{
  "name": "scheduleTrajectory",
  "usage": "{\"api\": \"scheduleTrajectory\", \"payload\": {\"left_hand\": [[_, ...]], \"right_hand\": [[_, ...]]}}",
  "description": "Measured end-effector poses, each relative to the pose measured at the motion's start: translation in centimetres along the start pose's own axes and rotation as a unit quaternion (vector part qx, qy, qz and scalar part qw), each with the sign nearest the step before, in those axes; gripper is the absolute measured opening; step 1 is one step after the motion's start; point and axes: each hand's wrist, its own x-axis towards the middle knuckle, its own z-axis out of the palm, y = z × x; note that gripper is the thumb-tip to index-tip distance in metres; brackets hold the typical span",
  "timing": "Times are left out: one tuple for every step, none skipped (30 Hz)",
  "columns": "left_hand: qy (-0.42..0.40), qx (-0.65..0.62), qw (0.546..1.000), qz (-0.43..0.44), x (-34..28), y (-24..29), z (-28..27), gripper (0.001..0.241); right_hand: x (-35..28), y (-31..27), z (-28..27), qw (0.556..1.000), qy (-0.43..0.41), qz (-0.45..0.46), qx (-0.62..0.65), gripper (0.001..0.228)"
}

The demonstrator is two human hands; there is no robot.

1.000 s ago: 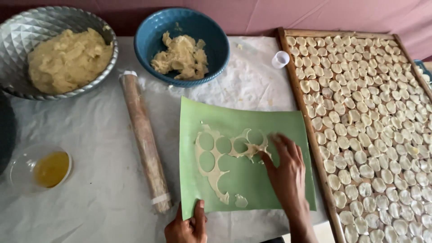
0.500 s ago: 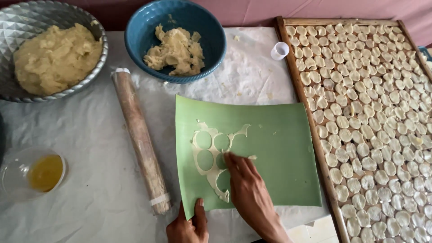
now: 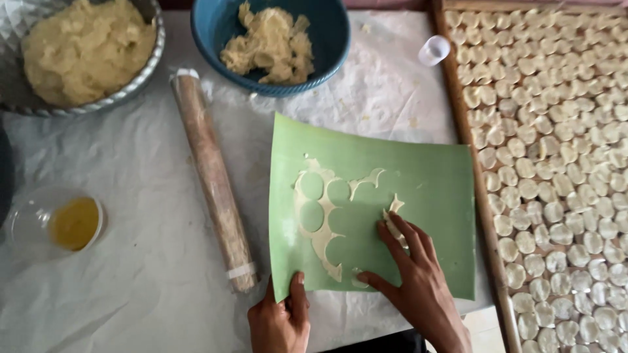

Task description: Pick up small dough circles and place them on a drying tray, then roll out more dough using a rolling pin

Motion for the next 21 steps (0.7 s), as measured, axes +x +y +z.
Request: {"api": "scheduleTrajectory", "payload": {"left_hand": [[0.003,0.008,1.000,0.008,0.1,0.5,-0.2,0.011],[0.002,0.012,1.000,0.004,0.0,0.6,-0.3,0.011],[-0.002,0.013,1.000,-0.012,0.1,0.7,-0.3,0.013],[-0.006,0.015,0.999,-0.028,0.1,0.8,-0.4,0.015],[-0.009,0.017,0.999,-0.028,0.1,1.0,-0.5,0.015],[-0.007,0.011,1.000,-0.013,0.1,1.2,-0.7,0.012],[-0.002,0.004,1.000,0.003,0.3,1.4,-0.8,0.010],[-0.003,0.004,1.000,0.004,0.2,1.4,-0.7,0.010],[-0.002,0.001,1.000,-0.004,0.1,1.4,-0.7,0.010],[-0.001,-0.002,1.000,-0.011,0.1,1.3,-0.7,0.010],[0.001,-0.001,1.000,-0.014,0.1,1.2,-0.7,0.010],[0.001,-0.002,1.000,-0.006,0.0,1.2,-0.7,0.009],[0.001,-0.004,1.000,0.003,0.1,1.1,-0.6,0.010],[0.003,-0.004,1.000,0.002,0.2,1.2,-0.7,0.010],[-0.003,-0.005,1.000,0.001,0.3,1.2,-0.8,0.010],[-0.009,-0.005,1.000,0.000,0.3,1.3,-0.8,0.010],[-0.010,-0.004,1.000,-0.001,0.3,1.3,-0.8,0.010],[-0.009,-0.004,1.000,0.010,0.3,1.2,-0.7,0.010],[-0.008,-0.004,1.000,0.022,0.3,1.2,-0.8,0.010],[-0.008,-0.002,1.000,0.023,0.2,1.2,-0.8,0.010],[-0.018,0.001,1.000,0.008,0.3,1.2,-0.9,0.012]], "right_hand": [[-0.3,0.0,0.4,0.999,0.025,-0.008,0.022,0.084],[-0.2,-0.3,0.6,0.999,0.021,-0.007,0.025,0.084],[0.0,-0.5,0.7,0.998,0.029,0.006,0.055,0.071],[0.1,-0.8,0.8,0.996,0.036,0.020,0.084,0.059],[0.3,-1.1,0.9,0.995,0.036,0.024,0.085,0.059],[0.4,-1.4,1.0,0.993,0.061,0.023,0.099,0.044],[0.8,-1.7,1.0,0.990,0.088,0.019,0.111,0.029],[0.7,-1.8,0.6,0.990,0.090,0.020,0.111,0.029],[0.6,-1.8,0.3,0.992,0.074,-0.010,0.100,0.032],[0.6,-1.9,0.0,0.994,0.058,-0.039,0.089,0.035],[0.2,-1.7,0.0,0.994,0.056,-0.041,0.090,0.035],[-0.2,-1.6,0.1,0.995,0.019,-0.050,0.082,0.037],[-0.6,-1.3,0.1,0.995,-0.017,-0.058,0.073,0.041],[-0.6,-1.5,0.1,0.995,-0.018,-0.060,0.072,0.041],[-0.9,-1.7,0.0,0.995,-0.015,-0.065,0.074,0.049],[-1.1,-1.8,-0.1,0.995,-0.012,-0.069,0.076,0.059],[-0.9,-1.7,0.1,0.995,-0.013,-0.068,0.077,0.059],[-0.6,-1.6,0.2,0.993,-0.007,-0.056,0.107,0.046],[-0.4,-1.5,0.4,0.989,0.000,-0.045,0.138,0.035],[-0.1,-1.8,0.8,0.989,0.000,-0.044,0.139,0.035],[0.3,-2.0,1.1,0.988,0.041,-0.048,0.141,0.028]]}}
